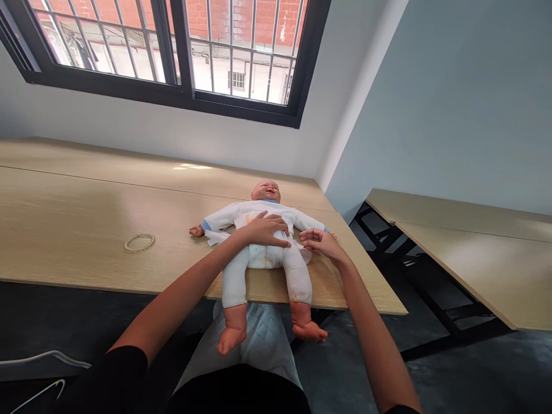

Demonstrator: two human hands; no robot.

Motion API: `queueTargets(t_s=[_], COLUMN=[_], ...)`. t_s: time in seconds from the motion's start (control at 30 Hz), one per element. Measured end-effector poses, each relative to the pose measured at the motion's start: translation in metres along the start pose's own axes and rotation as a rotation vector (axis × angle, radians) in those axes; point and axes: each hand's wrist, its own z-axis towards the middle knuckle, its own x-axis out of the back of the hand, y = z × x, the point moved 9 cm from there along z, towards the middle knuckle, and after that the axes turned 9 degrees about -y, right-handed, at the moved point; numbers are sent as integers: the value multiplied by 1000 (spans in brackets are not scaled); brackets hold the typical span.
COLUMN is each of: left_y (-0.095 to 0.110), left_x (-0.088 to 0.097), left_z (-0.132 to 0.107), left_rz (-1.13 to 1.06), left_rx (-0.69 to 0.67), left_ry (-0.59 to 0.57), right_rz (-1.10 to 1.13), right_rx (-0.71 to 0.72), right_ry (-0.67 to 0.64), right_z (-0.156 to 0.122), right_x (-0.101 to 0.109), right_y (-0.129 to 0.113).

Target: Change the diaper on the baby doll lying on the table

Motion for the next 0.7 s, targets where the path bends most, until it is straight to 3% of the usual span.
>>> queueTargets(t_s=[0.3, 0.5, 0.7], left_y=[0, 0, 0], left_x=[-1, 0, 1], left_z=[1, 1, 0], left_rz=[12, 10, 3], left_rx=[-5, -3, 5], left_ry=[-7, -8, -13], right_rz=[-33, -64, 96], right_rx=[62, 123, 127], right_ry=[-134, -26, 210], right_z=[2, 4, 6], right_x=[-21, -8, 21], right_y=[-5, -7, -1])
